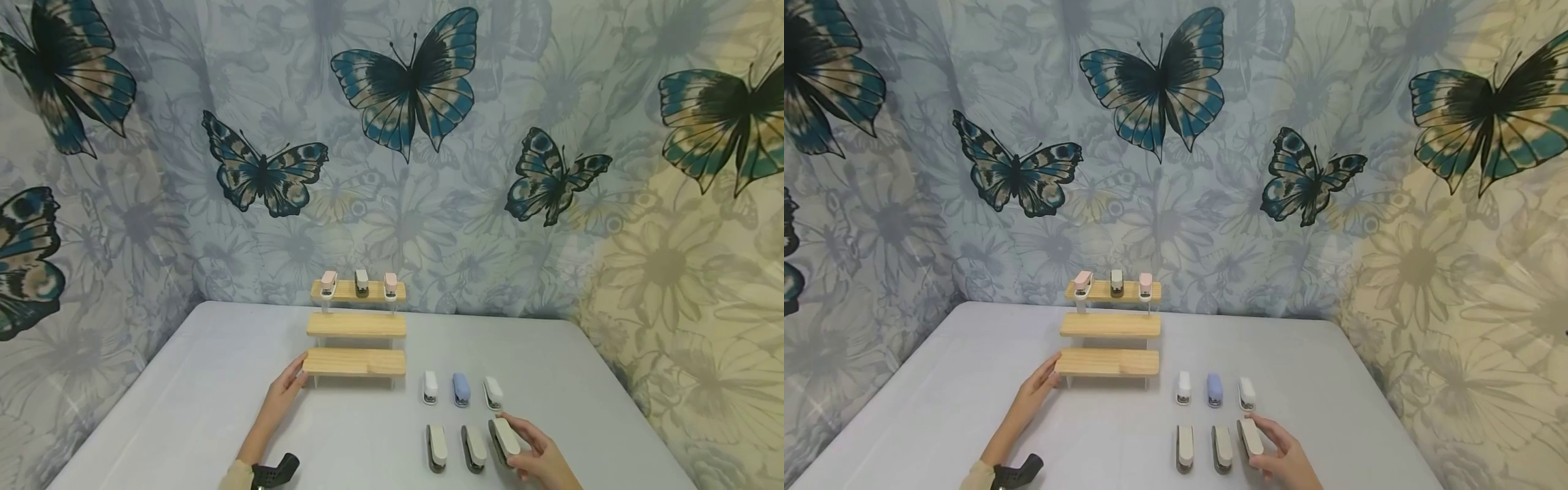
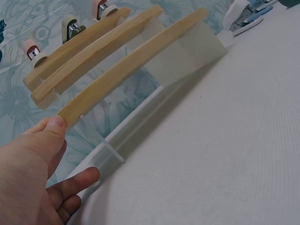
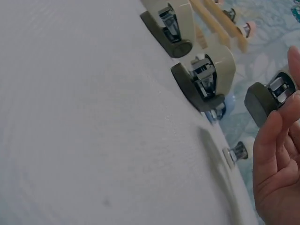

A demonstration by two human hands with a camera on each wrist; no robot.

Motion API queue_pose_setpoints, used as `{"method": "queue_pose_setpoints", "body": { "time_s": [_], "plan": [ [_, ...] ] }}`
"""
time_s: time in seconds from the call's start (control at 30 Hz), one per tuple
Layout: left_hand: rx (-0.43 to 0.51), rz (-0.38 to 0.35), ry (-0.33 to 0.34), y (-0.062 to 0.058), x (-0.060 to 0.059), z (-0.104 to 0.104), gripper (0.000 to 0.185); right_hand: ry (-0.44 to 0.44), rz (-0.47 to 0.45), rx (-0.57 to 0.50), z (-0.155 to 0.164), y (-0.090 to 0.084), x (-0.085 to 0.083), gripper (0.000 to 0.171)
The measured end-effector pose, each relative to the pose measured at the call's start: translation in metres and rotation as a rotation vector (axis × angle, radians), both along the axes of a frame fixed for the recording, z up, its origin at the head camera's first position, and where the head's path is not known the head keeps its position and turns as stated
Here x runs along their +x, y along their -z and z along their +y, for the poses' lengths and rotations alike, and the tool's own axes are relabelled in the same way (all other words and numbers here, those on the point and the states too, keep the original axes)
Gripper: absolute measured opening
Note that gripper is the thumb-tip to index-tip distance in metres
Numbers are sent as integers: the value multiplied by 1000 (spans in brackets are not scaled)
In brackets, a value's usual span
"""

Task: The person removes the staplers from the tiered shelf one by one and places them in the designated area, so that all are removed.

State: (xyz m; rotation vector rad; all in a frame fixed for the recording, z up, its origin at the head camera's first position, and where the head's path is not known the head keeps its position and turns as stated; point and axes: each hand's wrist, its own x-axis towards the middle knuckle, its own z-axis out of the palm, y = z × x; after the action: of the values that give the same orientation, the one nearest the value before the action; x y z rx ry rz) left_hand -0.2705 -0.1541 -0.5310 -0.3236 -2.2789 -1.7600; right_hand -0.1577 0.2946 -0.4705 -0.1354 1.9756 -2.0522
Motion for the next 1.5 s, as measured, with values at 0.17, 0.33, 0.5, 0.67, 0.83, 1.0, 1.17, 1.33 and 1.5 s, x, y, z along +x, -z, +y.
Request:
{"method": "queue_pose_setpoints", "body": {
  "time_s": [0.17,0.33,0.5,0.67,0.83,1.0,1.17,1.33,1.5],
  "plan": [
    [-3,1,1,0,2,-1,40,40,-43,36,5,4,-2,51],
    [-15,21,17,-2,3,-4,40,79,-76,88,6,7,-4,54],
    [-26,22,9,-2,2,-4,40,108,-108,138,6,11,-5,57],
    [-5,17,-14,-1,1,-2,40,126,-121,182,6,13,-4,58],
    [9,7,-3,-1,1,-1,40,149,-110,179,8,13,-3,60],
    [1,4,7,-2,2,-1,40,158,-126,188,9,14,-3,60],
    [-4,-4,-4,-2,0,-1,40,166,-122,212,9,15,-4,60],
    [-28,29,2,-2,-3,-3,40,173,-106,226,7,16,-7,59],
    [0,21,8,-1,-3,-2,40,113,-131,208,11,16,-6,60]
  ]
}}
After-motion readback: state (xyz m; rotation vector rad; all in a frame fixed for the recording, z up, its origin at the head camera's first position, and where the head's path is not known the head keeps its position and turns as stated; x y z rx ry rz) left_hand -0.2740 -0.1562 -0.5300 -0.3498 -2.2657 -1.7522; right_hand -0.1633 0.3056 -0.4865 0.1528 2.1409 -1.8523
